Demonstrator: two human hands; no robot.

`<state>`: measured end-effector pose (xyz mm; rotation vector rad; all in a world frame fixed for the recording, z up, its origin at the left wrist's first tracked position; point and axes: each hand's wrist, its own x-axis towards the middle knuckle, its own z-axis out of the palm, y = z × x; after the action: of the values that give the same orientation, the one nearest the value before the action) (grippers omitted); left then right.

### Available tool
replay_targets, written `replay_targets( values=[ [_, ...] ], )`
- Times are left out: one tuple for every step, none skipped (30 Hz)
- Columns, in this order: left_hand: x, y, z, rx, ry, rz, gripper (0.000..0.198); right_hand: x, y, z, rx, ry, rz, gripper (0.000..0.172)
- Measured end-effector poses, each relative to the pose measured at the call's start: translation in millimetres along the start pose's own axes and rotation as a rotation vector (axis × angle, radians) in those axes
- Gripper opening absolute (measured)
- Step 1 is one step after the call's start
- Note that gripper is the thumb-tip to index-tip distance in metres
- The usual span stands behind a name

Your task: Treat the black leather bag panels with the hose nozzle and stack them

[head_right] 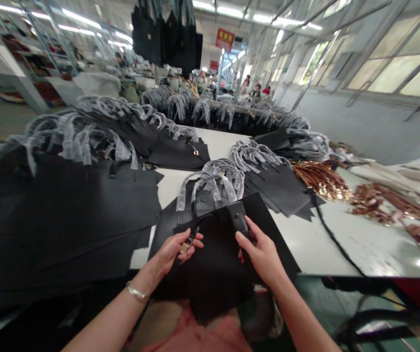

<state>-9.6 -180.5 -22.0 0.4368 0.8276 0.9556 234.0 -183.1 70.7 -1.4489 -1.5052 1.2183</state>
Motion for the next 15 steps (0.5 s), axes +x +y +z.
replay_targets(
  values=[
    [0, -1, 1.6, -0.013, -0.015, -0.013, 0.039, 1, 0, -2, -0.005, -0.036, 0.019, 0.077],
    [0, -3, 2.9, -0.03, -0.028, -0.021, 0.04, 2, 0, -4, -0.011, -0.076, 0.045, 0.075],
    [1, -5, 3.9, -0.049, -0.036, -0.021, 0.041, 3, 1, -5, -0.017, -0.111, 0.071, 0.074],
    [2, -7, 4.6, -0.07, -0.04, -0.013, 0.039, 4, 2, -6, -0.022, -0.13, 0.089, 0.073],
    [3, -9, 5.0, -0.089, -0.039, 0.007, 0.036, 5, 5, -7, -0.028, -0.135, 0.1, 0.071],
    [4, -12, 5.2, -0.099, -0.032, 0.038, 0.031, 5, 7, -7, -0.036, -0.129, 0.105, 0.071],
    [4, -14, 5.4, -0.094, -0.021, 0.08, 0.029, 5, 10, -7, -0.046, -0.123, 0.111, 0.071],
    [4, -15, 5.6, -0.076, -0.008, 0.128, 0.028, 5, 12, -7, -0.053, -0.12, 0.119, 0.07],
    [3, -16, 6.0, -0.044, 0.0, 0.175, 0.03, 5, 15, -7, -0.059, -0.121, 0.128, 0.071],
    [2, -17, 6.8, -0.002, 0.004, 0.214, 0.034, 6, 17, -7, -0.066, -0.124, 0.136, 0.07],
    [0, -18, 7.8, 0.039, 0.007, 0.244, 0.038, 6, 20, -7, -0.072, -0.127, 0.14, 0.07],
    [-2, -19, 9.2, 0.071, 0.011, 0.265, 0.044, 6, 22, -7, -0.077, -0.128, 0.142, 0.07],
    [-3, -20, 10.6, 0.093, 0.01, 0.277, 0.049, 6, 24, -7, -0.08, -0.128, 0.144, 0.07],
    [-5, -21, 12.1, 0.104, 0.013, 0.284, 0.053, 7, 25, -7, -0.084, -0.127, 0.146, 0.07],
    [-5, -22, 13.3, 0.109, 0.019, 0.289, 0.057, 7, 27, -8, -0.088, -0.126, 0.15, 0.07]
  ],
)
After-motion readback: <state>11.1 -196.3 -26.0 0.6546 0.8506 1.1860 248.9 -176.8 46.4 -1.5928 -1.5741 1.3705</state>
